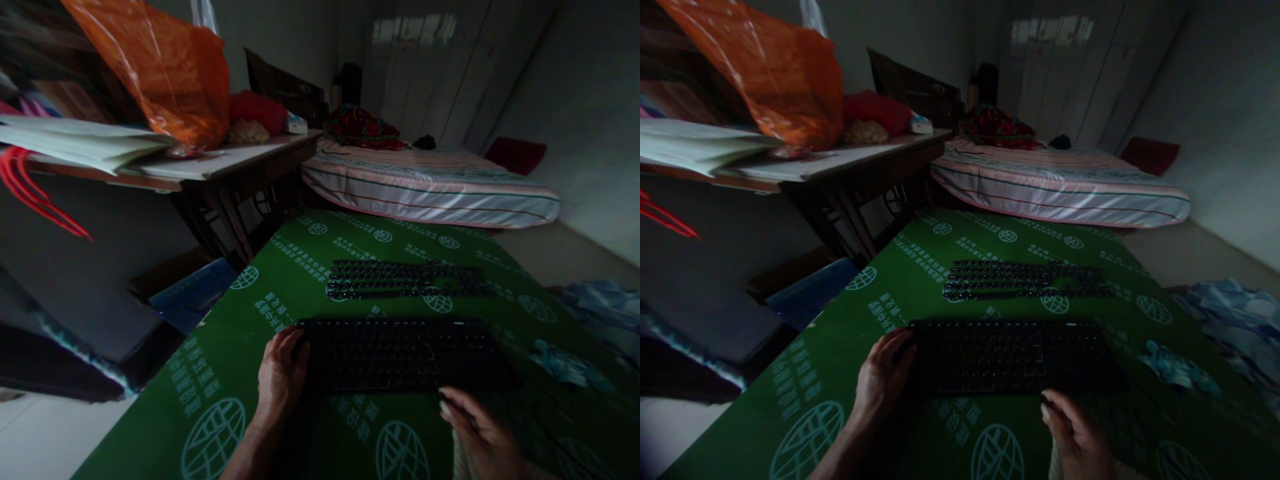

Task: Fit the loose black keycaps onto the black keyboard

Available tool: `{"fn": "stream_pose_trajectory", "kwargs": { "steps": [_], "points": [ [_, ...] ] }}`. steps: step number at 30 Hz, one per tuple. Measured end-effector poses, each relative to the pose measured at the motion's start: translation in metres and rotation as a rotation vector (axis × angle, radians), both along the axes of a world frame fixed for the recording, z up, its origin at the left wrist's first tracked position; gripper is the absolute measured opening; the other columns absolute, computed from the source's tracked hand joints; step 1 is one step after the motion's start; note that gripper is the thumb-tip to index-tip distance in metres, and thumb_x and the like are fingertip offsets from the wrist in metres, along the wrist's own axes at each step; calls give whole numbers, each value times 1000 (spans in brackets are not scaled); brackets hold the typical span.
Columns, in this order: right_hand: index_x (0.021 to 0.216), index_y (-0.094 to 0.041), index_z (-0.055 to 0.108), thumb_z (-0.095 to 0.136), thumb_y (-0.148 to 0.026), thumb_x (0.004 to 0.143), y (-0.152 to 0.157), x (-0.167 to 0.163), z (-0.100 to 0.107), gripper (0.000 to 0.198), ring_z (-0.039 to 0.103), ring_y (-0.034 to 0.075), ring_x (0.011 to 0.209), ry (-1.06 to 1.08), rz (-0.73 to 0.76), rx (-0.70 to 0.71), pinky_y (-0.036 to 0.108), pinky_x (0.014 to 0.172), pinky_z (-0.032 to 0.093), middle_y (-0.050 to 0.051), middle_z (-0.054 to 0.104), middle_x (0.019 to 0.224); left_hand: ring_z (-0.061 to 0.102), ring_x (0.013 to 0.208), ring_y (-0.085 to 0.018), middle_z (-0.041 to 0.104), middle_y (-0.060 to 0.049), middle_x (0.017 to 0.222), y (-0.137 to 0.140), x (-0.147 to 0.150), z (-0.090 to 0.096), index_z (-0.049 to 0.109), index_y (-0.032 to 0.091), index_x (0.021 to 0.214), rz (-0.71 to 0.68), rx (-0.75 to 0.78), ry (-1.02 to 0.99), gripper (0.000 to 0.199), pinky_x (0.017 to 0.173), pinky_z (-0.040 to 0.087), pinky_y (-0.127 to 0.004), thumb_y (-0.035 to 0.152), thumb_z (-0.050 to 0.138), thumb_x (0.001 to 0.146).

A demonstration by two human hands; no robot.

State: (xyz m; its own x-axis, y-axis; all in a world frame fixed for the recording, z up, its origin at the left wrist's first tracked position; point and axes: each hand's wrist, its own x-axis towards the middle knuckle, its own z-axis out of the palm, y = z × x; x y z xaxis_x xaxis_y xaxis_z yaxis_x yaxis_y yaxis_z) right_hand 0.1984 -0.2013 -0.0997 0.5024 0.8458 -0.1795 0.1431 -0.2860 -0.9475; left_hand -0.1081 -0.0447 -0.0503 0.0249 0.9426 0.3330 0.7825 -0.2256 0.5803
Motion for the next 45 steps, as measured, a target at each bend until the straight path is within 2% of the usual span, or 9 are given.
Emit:
{"fn": "stream_pose_trajectory", "kwargs": {
  "steps": [15, 21, 26, 30, 37, 45],
  "points": [
    [89, -22, 73, 70, -56, 63, 3, -5, 5, 43, 71, 23, 78, -21, 5, 50, 20, 66, 57, 7, 74, 89, 61, 98, -25, 66, -9, 107, 2, 0, -2, 69, 18, 95, 4, 3, 12, 31, 87, 51, -39, 36, 50, 78],
    [91, -22, 72, 64, -58, 68, 2, -18, 8, 43, 70, 21, 81, -117, -97, 55, 18, 67, 56, 6, 74, 92, 61, 99, -25, 66, -8, 108, 2, -1, -3, 69, 20, 95, 15, 10, 32, 30, 86, 52, -38, 37, 50, 78],
    [88, -22, 74, 67, -59, 64, 5, -10, 5, 44, 70, 23, 81, -102, -23, 56, 21, 66, 58, 7, 74, 91, 61, 100, -25, 65, -8, 108, 3, -2, -3, 68, 21, 96, 14, 15, 31, 31, 87, 51, -39, 39, 50, 78],
    [92, -22, 73, 68, -55, 65, 4, -3, 3, 42, 70, 24, 83, -52, 23, 26, 22, 69, 57, 8, 73, 94, 60, 100, -26, 65, -9, 108, 4, -2, -3, 69, 19, 95, 14, -2, 40, 33, 87, 51, -40, 39, 49, 78],
    [95, -23, 73, 67, -52, 69, 2, -3, -3, 40, 70, 22, 85, -26, 34, 23, 21, 72, 57, 7, 73, 95, 60, 100, -26, 65, -9, 107, 4, -2, -2, 68, 20, 96, -9, 14, 27, 32, 89, 50, -41, 40, 49, 79],
    [93, -23, 73, 69, -50, 68, 3, -4, 1, 36, 70, 21, 81, -17, 29, 52, 21, 69, 57, 7, 74, 90, 61, 98, -25, 66, -7, 105, 5, -2, -3, 68, 21, 93, 1, 21, 25, 31, 88, 51, -39, 41, 50, 78]
  ]
}}
